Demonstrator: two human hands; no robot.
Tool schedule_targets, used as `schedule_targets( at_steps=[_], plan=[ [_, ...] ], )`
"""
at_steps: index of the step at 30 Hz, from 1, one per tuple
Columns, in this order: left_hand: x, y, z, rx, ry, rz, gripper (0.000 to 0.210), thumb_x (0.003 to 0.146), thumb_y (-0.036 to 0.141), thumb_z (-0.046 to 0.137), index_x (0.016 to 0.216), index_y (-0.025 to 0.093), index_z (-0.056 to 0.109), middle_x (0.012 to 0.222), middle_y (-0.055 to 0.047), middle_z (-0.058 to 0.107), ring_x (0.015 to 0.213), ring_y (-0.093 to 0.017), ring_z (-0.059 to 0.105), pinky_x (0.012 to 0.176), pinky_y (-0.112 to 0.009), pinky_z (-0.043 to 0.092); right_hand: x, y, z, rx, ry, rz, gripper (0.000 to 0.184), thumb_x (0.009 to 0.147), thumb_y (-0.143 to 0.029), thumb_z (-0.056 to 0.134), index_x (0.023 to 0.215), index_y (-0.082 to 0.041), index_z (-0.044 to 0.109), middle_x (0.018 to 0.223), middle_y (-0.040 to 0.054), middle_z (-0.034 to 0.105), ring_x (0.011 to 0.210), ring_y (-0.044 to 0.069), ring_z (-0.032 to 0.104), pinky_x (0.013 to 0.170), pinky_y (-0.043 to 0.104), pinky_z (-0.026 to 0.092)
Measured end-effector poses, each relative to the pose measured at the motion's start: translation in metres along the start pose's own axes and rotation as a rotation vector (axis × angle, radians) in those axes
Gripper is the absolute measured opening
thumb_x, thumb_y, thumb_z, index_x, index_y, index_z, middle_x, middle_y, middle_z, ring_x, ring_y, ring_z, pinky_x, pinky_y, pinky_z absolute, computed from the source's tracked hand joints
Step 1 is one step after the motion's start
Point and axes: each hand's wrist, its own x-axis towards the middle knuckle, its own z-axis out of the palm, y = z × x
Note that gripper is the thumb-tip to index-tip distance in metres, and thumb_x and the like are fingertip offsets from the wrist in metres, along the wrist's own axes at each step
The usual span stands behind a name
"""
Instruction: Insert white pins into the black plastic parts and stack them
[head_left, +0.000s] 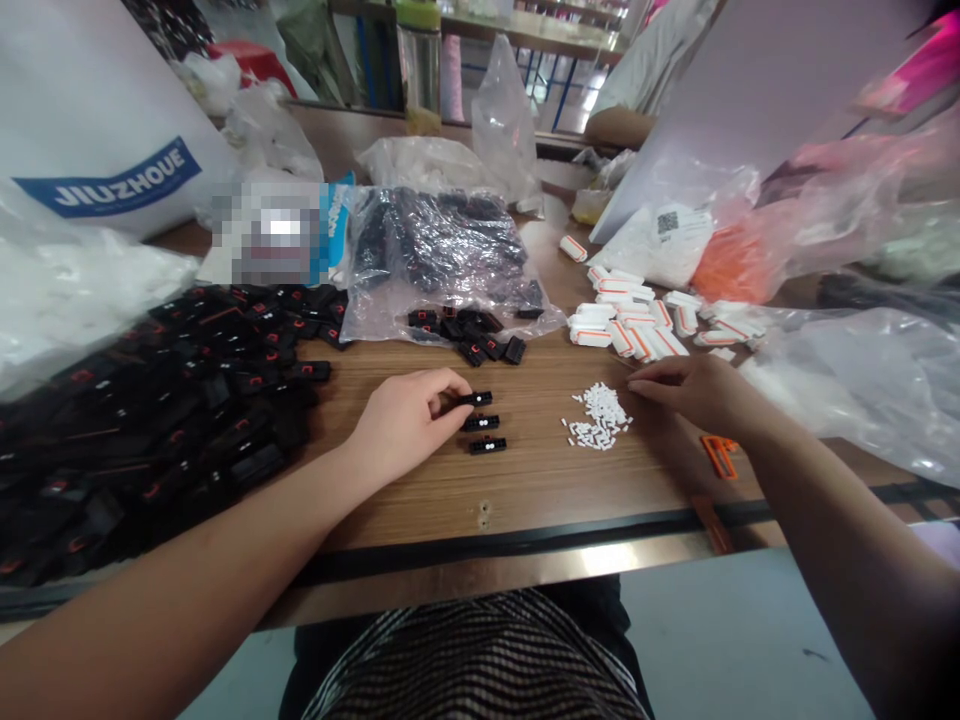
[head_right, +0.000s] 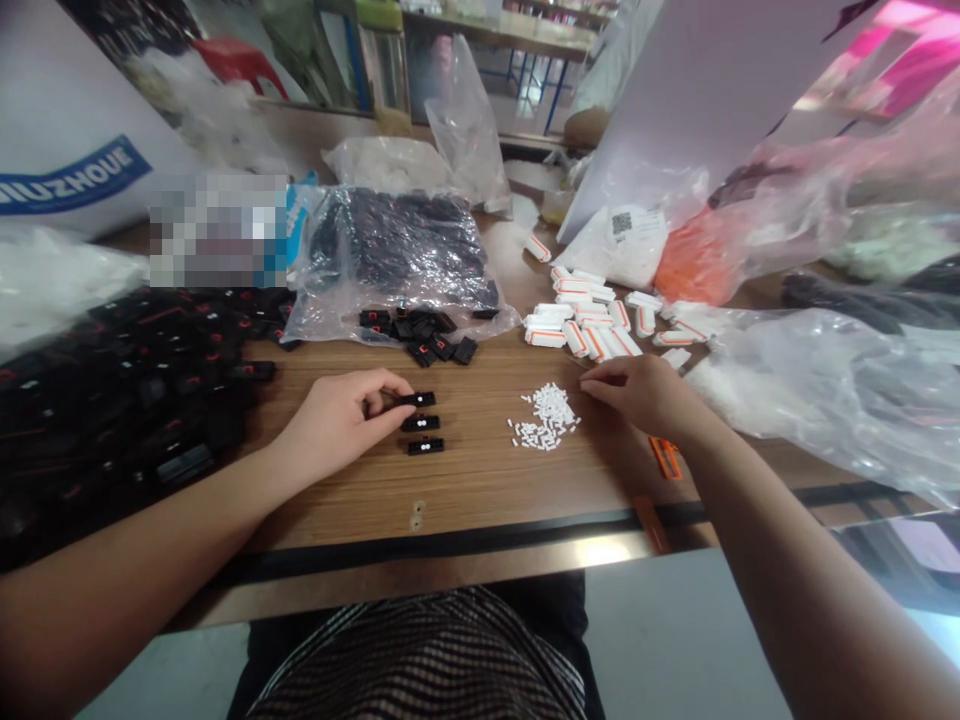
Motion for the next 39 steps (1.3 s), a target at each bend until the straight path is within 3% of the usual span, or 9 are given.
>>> schedule_targets(
  at_steps=[3,6,10,13,16,19,24,39],
  plan=[
    [0.000,0.000,0.000,-0.002,0.004,0.002,0.010,0.084,0.028,0.068,0.092,0.022,0.070,0.060,0.005,0.055,0.059,-0.013,0.052,0.060,-0.027,0.036,-0.002,-0.002,0.001,-0.028,0.007,-0.053,0.023,0.079,-0.040,0.063,0.086,-0.024,0.078,0.093,0.0046,0.078,0.088,0.026,0.070,0.080,0.039,0.050],
    [0.000,0.000,0.000,-0.004,0.008,0.007,0.012,0.084,0.028,0.068,0.094,0.022,0.070,0.060,0.005,0.055,0.060,-0.014,0.052,0.061,-0.027,0.037,-0.004,-0.010,-0.001,-0.107,0.012,-0.062,0.019,0.078,-0.037,0.064,0.081,-0.023,0.076,0.082,0.0055,0.076,0.076,0.025,0.068,0.070,0.038,0.050],
    [0.000,0.000,0.001,-0.013,0.009,0.006,0.012,0.084,0.028,0.068,0.095,0.022,0.070,0.061,0.004,0.056,0.060,-0.013,0.051,0.062,-0.028,0.037,-0.008,-0.045,0.001,-0.063,0.044,-0.070,0.017,0.079,-0.038,0.065,0.077,-0.023,0.072,0.071,0.0049,0.071,0.061,0.019,0.061,0.059,0.034,0.045],
    [0.000,0.001,0.000,-0.031,0.004,-0.001,0.012,0.085,0.027,0.067,0.095,0.022,0.070,0.063,0.004,0.057,0.061,-0.013,0.051,0.062,-0.027,0.037,-0.009,-0.093,0.015,0.126,0.065,-0.248,0.020,0.084,-0.042,0.064,0.083,-0.022,0.069,0.076,0.0037,0.069,0.064,0.017,0.060,0.062,0.032,0.046],
    [-0.001,0.003,-0.001,-0.034,0.002,0.002,0.012,0.084,0.025,0.068,0.095,0.021,0.070,0.065,0.004,0.058,0.061,-0.013,0.052,0.061,-0.027,0.036,-0.006,-0.140,0.038,0.256,-0.025,-0.552,0.015,0.089,-0.033,0.061,0.082,-0.022,0.068,0.091,0.0045,0.069,0.088,0.019,0.063,0.083,0.034,0.048],
    [-0.001,0.003,-0.002,-0.028,-0.003,0.008,0.011,0.083,0.024,0.069,0.094,0.021,0.069,0.067,0.004,0.059,0.062,-0.013,0.052,0.060,-0.027,0.035,0.002,-0.164,0.057,0.250,-0.060,-0.660,0.011,0.089,-0.026,0.061,0.082,-0.021,0.067,0.090,0.0046,0.066,0.092,0.019,0.060,0.088,0.036,0.046],
    [-0.001,0.003,-0.002,-0.024,0.000,0.007,0.012,0.083,0.024,0.069,0.095,0.022,0.069,0.069,0.003,0.061,0.063,-0.014,0.053,0.059,-0.026,0.035,0.009,-0.166,0.066,0.201,-0.062,-0.691,0.009,0.090,-0.023,0.060,0.084,-0.020,0.066,0.089,0.0052,0.065,0.091,0.020,0.058,0.088,0.038,0.046],
    [-0.002,0.005,-0.003,-0.038,-0.010,0.004,0.012,0.084,0.022,0.068,0.095,0.022,0.069,0.070,0.003,0.060,0.062,-0.014,0.051,0.057,-0.026,0.034,0.006,-0.182,0.057,-0.014,-0.097,-0.798,0.014,0.089,-0.018,0.054,0.081,-0.019,0.065,0.090,0.0089,0.064,0.090,0.024,0.055,0.085,0.040,0.045]
  ],
)
